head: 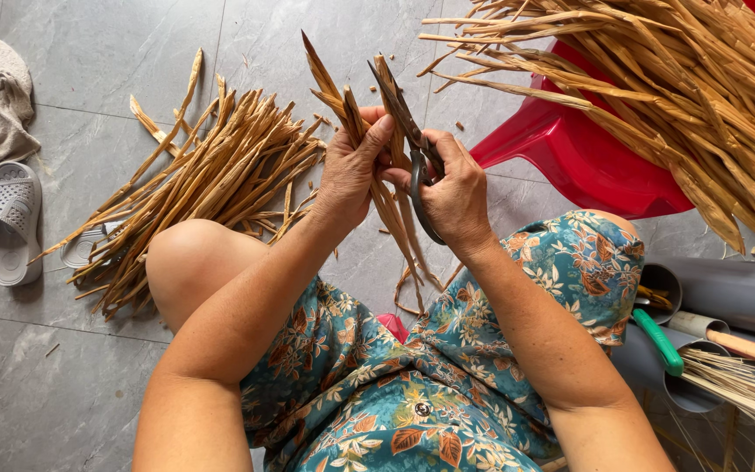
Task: The person sits on the floor and uses shears to trim and split dried plant stems. They repeatedly pick up stems, trim the ends, and split them lengthwise, placing the processed pieces into a pile on the floor.
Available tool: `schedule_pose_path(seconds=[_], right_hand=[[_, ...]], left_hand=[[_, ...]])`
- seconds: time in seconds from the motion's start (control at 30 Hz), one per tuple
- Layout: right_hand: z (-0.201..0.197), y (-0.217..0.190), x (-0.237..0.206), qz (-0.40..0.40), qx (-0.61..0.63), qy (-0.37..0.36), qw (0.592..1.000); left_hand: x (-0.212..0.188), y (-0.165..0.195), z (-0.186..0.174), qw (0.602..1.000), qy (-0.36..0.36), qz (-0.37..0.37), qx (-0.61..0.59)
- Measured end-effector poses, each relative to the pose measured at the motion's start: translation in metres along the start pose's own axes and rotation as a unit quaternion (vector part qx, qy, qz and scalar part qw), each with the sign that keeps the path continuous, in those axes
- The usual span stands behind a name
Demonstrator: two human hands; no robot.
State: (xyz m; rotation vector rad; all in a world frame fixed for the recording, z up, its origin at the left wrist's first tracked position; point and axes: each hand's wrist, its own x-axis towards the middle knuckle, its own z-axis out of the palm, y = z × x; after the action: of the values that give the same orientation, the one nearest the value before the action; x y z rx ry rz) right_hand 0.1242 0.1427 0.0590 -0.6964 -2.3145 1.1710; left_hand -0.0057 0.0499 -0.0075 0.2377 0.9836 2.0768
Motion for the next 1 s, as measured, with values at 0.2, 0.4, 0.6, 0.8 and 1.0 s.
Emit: schedule_pose_path(seconds=[0.2,0.4,0.6,0.8,1.0], right_hand=[[0.0012,-0.0021,0.0008,0.014,-0.007,-0.002,1.000],[-0.0014,-0.0045,0.0027,-0.027,-0.039,0.009,0.999],[-0.0027,-0.0013,0.0041,-0.013,-0.002,0.011,1.000],[-0.0007,0.0020,0.0024,0.028,0.020,0.000,0.999],[-0.0049,0.0014,0.0055,-0.043,-0.030,0.021,0.998]], left_hand=[[0.0004,-0.0003,-0.0004,1.000,0.002,-0.005,-0.011],[-0.0014,0.0023,0.0020,1.000,0.001,-0.012,0.008],[-0.0009,0.0031,0.0030,1.000,-0.004,-0.012,0.002],[-0.0016,0.0029,0.0024,1.000,0.010,-0.021,0.021],[-0.0069,-0.0008,0.0050,0.997,-0.008,-0.030,0.069]])
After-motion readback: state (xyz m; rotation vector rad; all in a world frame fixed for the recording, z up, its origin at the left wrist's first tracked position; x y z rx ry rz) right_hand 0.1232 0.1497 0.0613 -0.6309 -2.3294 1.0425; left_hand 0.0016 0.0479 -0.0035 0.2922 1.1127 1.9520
